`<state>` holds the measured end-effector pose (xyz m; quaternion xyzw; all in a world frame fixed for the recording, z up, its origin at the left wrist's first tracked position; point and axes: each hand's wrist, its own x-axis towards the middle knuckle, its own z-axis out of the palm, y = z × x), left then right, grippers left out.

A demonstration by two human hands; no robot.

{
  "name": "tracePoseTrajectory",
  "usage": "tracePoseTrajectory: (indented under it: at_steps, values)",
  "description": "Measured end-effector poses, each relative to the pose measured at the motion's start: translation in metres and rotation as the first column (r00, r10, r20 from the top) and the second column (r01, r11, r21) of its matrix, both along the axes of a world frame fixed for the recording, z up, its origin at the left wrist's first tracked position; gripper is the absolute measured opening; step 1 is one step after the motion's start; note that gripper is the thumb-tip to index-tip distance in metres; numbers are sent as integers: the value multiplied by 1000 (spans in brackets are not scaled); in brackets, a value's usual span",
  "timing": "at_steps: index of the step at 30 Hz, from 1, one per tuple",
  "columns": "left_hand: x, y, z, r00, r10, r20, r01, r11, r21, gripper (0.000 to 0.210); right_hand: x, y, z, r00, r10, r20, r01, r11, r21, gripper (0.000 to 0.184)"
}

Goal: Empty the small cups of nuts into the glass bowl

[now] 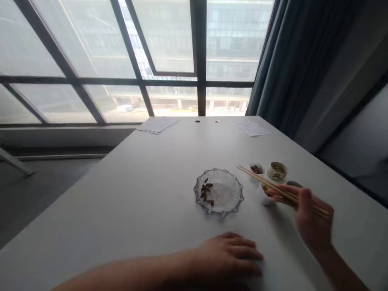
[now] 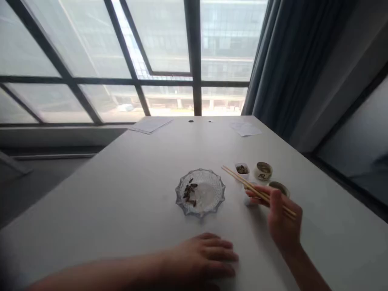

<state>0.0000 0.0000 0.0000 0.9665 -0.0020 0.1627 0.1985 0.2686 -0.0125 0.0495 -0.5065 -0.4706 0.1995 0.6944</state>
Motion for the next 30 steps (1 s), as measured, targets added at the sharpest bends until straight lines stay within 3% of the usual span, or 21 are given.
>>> tracePoseTrajectory:
  at_steps: [6, 10, 16, 22, 27, 30]
  values:
    - [1, 2, 2, 999, -19, -36, 18, 999, -28, 36, -43, -3, -17, 931, 358, 72, -349, 930, -114, 38]
    - [0, 3, 3, 998, -22, -61, 19, 998, -56, 40, -52, 5, -21, 888, 452, 78, -442, 889, -119, 29]
    - [2, 2, 4, 996, -14, -84, 8, 997, -76, 44, -54, 11, -24, 897, 443, 12, -436, 887, -152, 29]
    - [3, 3, 2, 998, -17, -66, 12, 998, -68, 40, -61, 10, -27, 933, 357, -48, -360, 922, -142, 34]
    - [2, 3, 2, 998, -27, -65, 23, 998, -60, 40, -54, 10, -24, 963, 264, -46, -268, 958, -105, 37]
    - [2, 3, 3, 997, -20, -71, 16, 998, -60, 39, -39, 8, -13, 990, 137, -47, -140, 988, -70, 37]
